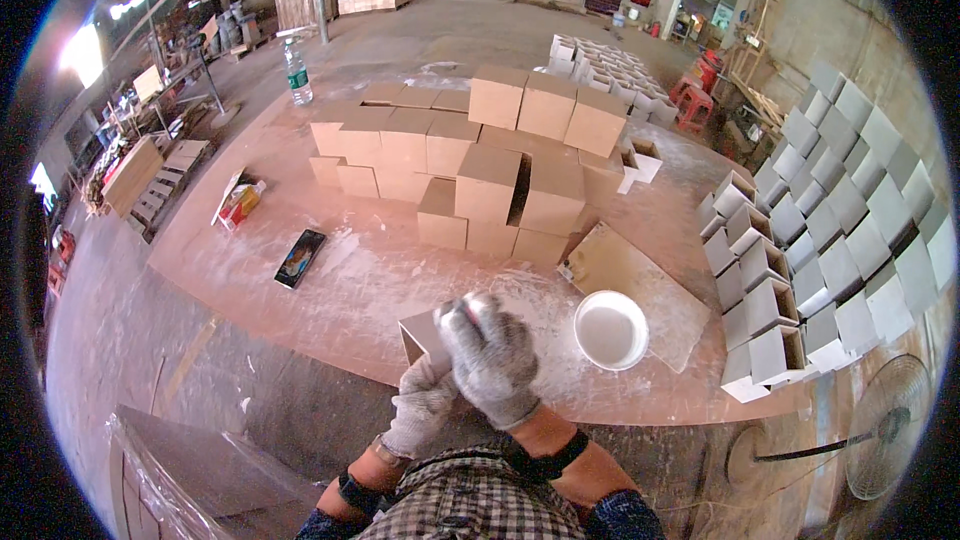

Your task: The person is applying a white substance, likely glue or adhesive, to the edges and interior of a small wooden or cardboard box using a sponge.

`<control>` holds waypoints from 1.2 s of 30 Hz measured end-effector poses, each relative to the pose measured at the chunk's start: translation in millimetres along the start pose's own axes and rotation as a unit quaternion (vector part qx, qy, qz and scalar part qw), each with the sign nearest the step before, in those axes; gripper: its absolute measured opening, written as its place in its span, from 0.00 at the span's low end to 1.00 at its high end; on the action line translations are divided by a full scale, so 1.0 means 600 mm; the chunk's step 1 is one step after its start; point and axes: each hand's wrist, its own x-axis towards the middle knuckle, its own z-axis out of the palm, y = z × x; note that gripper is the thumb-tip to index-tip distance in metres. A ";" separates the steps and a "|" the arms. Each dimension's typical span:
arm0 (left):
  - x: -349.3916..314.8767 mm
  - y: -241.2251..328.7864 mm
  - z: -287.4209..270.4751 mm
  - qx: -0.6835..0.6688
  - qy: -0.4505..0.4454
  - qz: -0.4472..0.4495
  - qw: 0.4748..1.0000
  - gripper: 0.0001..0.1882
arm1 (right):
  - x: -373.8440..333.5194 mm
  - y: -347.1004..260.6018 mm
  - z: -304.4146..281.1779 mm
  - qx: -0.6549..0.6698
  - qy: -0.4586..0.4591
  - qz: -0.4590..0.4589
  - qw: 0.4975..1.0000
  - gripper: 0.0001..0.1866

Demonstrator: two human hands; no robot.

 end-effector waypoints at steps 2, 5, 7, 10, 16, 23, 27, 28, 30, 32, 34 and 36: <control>-0.009 0.001 -0.005 0.150 -0.001 0.058 0.987 0.21 | -0.003 -0.028 -0.004 0.049 -0.051 -0.066 0.995 0.19; -0.020 -0.011 -0.016 0.211 0.035 0.096 0.972 0.22 | -0.005 -0.039 -0.005 0.141 -0.085 -0.061 0.984 0.20; -0.018 -0.009 -0.016 0.117 0.002 0.045 0.992 0.21 | -0.013 -0.028 0.001 0.217 -0.074 -0.084 0.970 0.20; -0.014 -0.001 -0.015 -0.026 -0.045 -0.027 0.998 0.21 | 0.006 -0.016 -0.010 0.147 -0.038 -0.064 0.986 0.18; -0.018 0.022 0.016 -0.119 0.039 -0.076 0.989 0.14 | -0.004 0.068 0.008 0.017 0.086 0.050 0.995 0.13; -0.011 0.045 0.009 -0.102 0.032 -0.053 0.993 0.14 | -0.060 0.152 -0.003 0.237 0.143 0.262 0.925 0.18; -0.011 0.038 0.000 -0.115 0.046 -0.039 0.992 0.14 | -0.032 0.109 -0.030 0.241 0.136 0.254 0.927 0.19; -0.013 0.035 0.000 -0.114 0.047 -0.039 0.992 0.14 | -0.020 0.088 -0.034 0.252 0.118 0.207 0.938 0.19; -0.017 0.028 0.002 -0.066 0.023 -0.026 0.997 0.15 | -0.024 0.060 -0.020 0.250 0.090 0.182 0.947 0.21; -0.018 0.023 0.018 -0.048 0.030 -0.028 0.998 0.15 | -0.031 0.026 -0.007 0.122 0.031 0.141 0.982 0.22; -0.017 0.008 0.024 -0.016 0.010 -0.031 0.999 0.16 | -0.035 0.009 -0.003 0.087 0.005 0.106 0.991 0.22; -0.017 -0.006 0.019 0.000 0.012 -0.017 1.000 0.16 | -0.036 -0.004 -0.006 0.059 0.013 0.065 0.996 0.23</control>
